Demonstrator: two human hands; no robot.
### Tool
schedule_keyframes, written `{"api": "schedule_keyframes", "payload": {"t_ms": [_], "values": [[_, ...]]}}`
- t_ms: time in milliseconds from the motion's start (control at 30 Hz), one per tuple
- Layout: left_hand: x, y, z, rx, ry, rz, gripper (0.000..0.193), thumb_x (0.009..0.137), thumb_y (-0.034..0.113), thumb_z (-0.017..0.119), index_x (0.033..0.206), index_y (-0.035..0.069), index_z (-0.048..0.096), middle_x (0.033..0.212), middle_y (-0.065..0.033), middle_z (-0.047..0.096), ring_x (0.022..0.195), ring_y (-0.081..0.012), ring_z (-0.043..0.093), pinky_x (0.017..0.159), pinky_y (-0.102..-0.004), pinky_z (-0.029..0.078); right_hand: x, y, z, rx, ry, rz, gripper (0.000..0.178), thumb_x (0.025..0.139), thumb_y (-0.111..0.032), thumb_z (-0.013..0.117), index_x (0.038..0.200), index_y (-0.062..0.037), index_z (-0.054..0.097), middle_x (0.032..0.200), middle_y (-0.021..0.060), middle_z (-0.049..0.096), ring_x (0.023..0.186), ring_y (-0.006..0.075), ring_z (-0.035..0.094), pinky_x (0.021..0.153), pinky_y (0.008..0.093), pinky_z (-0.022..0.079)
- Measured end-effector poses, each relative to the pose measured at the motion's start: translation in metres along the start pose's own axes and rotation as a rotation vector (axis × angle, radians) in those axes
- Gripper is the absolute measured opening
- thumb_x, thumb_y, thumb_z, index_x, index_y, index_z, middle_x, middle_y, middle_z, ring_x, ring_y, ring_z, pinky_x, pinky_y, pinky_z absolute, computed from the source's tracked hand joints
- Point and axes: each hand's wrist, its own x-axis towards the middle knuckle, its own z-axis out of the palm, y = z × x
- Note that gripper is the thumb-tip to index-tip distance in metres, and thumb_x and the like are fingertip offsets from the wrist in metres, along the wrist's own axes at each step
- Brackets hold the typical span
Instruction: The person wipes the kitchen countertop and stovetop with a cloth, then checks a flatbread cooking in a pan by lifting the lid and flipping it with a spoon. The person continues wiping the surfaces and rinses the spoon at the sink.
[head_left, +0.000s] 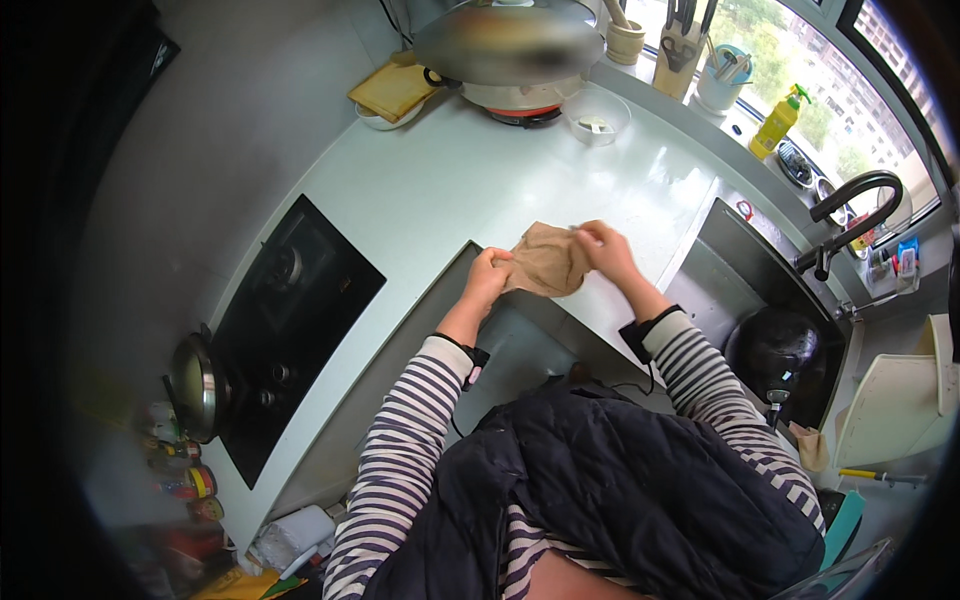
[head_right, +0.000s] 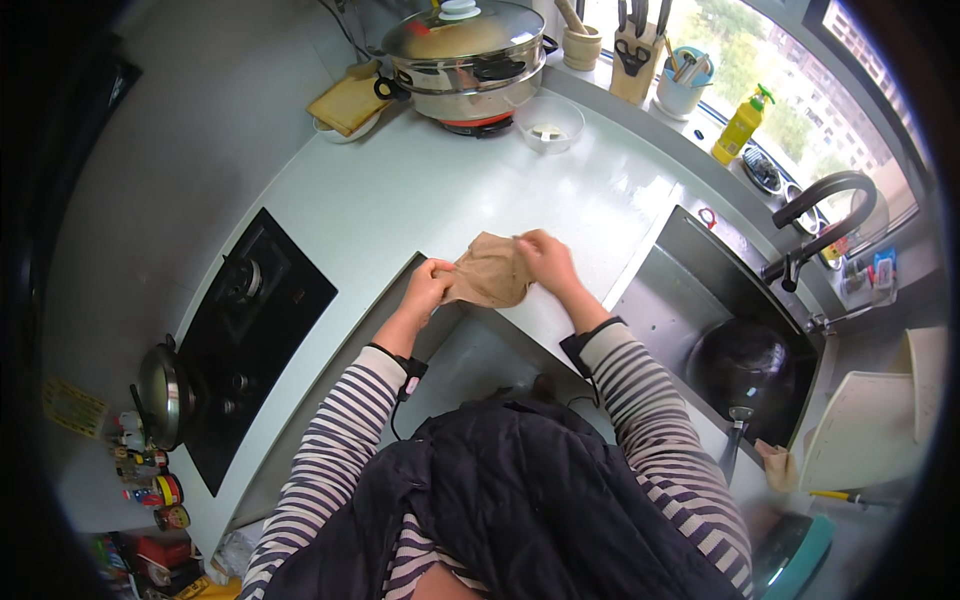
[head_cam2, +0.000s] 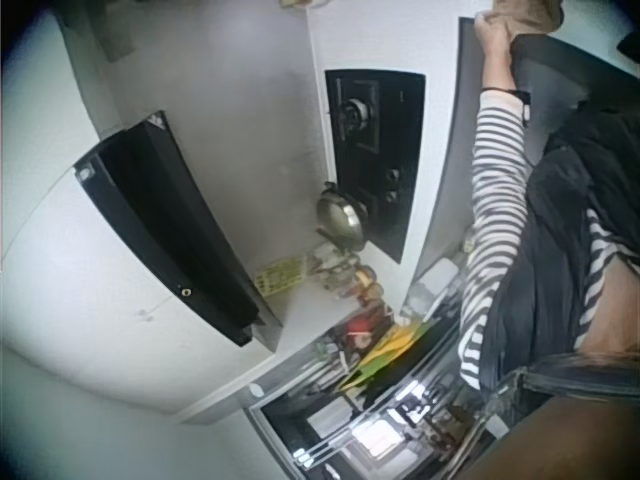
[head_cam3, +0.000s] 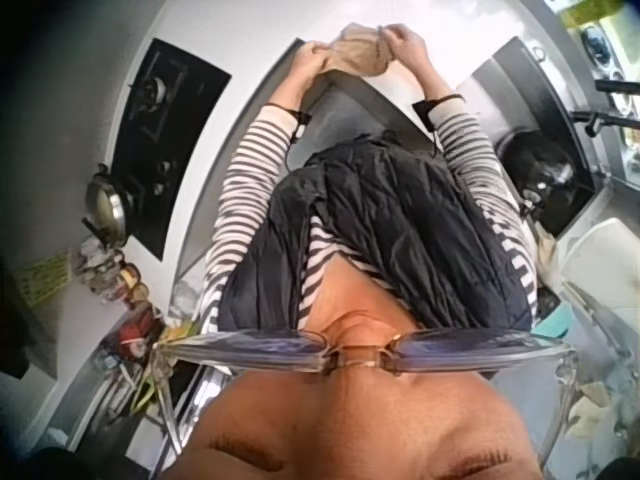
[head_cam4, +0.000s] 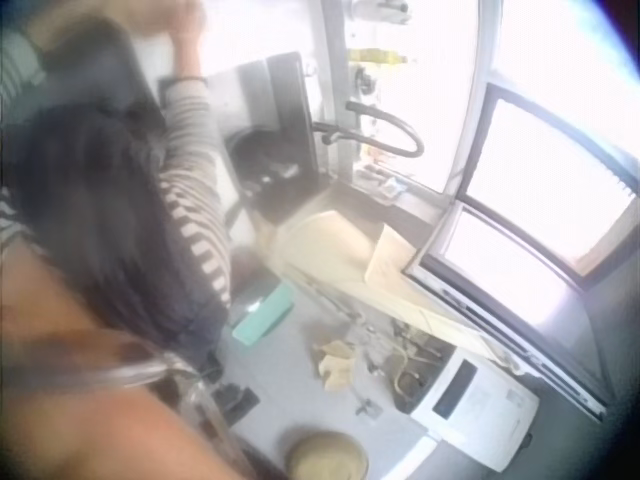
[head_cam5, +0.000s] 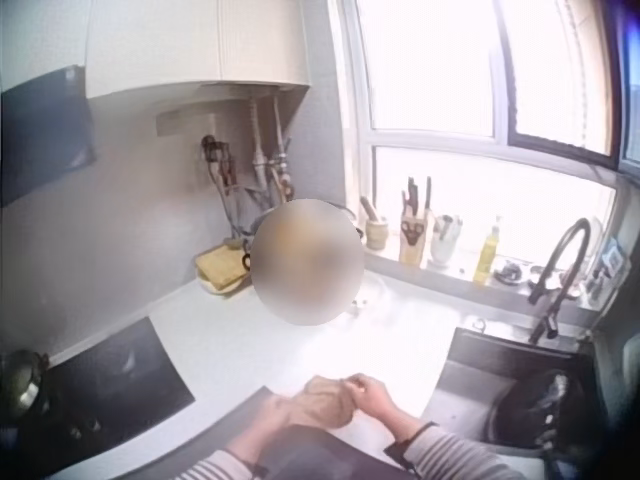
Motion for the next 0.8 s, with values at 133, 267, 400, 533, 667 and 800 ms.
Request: {"api": "schedule_keyframes", "payload": {"t_ms": [133,267,400,533,667,800], "values": [[-0.002,0.003,0.008,-0.007,0.010,-0.018,0.026,0.087,0.003,0.058,0.113,0.001,0.061,0.089,-0.0042,0.061,0.072,-0.0102,0.056,0.061,-0.0245,0.046,-0.026,0.005,0.041,-0.791,-0.381,-0.304,0.074,0.100,-0.048,0.042,0.156,-0.0090,0.016,0.161,0.0158,0.014,0.149,0.0361,0.014,0.118,0.0551,0.018],[0.003,0.007,0.012,-0.145,-0.060,-0.036,0.028,0.090,0.004,0.056,0.118,0.000,0.059,0.098,-0.0079,0.062,0.084,-0.0123,0.061,0.072,-0.0270,0.052,-0.025,0.012,0.038,-0.684,-0.473,-0.213,0.074,0.101,-0.054,0.034,0.156,-0.0077,0.017,0.162,0.0167,0.012,0.151,0.0337,0.010,0.119,0.0560,0.007],[0.018,0.010,0.035,-0.107,-0.059,0.131,0.030,0.094,0.010,0.055,0.123,0.000,0.055,0.106,-0.0095,0.062,0.093,-0.0143,0.061,0.080,-0.0287,0.052,-0.015,0.008,0.005,-0.357,-0.262,-0.085,0.058,0.104,-0.041,0.038,0.149,-0.0061,0.032,0.154,0.0219,0.033,0.146,0.0292,0.028,0.118,0.0526,0.018],[0.036,-0.004,0.076,0.367,-0.391,0.102,0.038,0.100,0.017,0.054,0.136,0.005,0.051,0.124,-0.0092,0.061,0.111,-0.0193,0.058,0.097,-0.0335,0.046,-0.023,0.015,-0.022,0.027,0.045,0.247,0.051,0.101,-0.031,0.047,0.144,-0.0039,0.039,0.148,0.0222,0.043,0.137,0.0342,0.041,0.110,0.0421,0.035],[0.043,-0.008,0.070,0.477,-0.517,0.223,0.038,0.099,0.010,0.047,0.135,0.010,0.059,0.142,-0.0094,0.054,0.123,-0.0223,0.053,0.104,-0.0317,0.041,-0.034,0.027,-0.016,-0.168,0.096,-0.103,0.053,0.093,-0.020,0.061,0.139,-0.0026,0.044,0.143,0.0241,0.046,0.133,0.0378,0.044,0.108,0.0411,0.039],[0.037,-0.001,0.060,0.155,-0.368,0.011,0.035,0.098,0.007,0.044,0.129,0.006,0.061,0.129,-0.0101,0.062,0.114,-0.0193,0.060,0.092,-0.0291,0.049,-0.044,0.029,0.010,-0.412,-0.180,-0.437,0.056,0.087,-0.015,0.067,0.138,-0.0056,0.047,0.147,0.0189,0.043,0.137,0.0354,0.039,0.112,0.0424,0.034]]}}
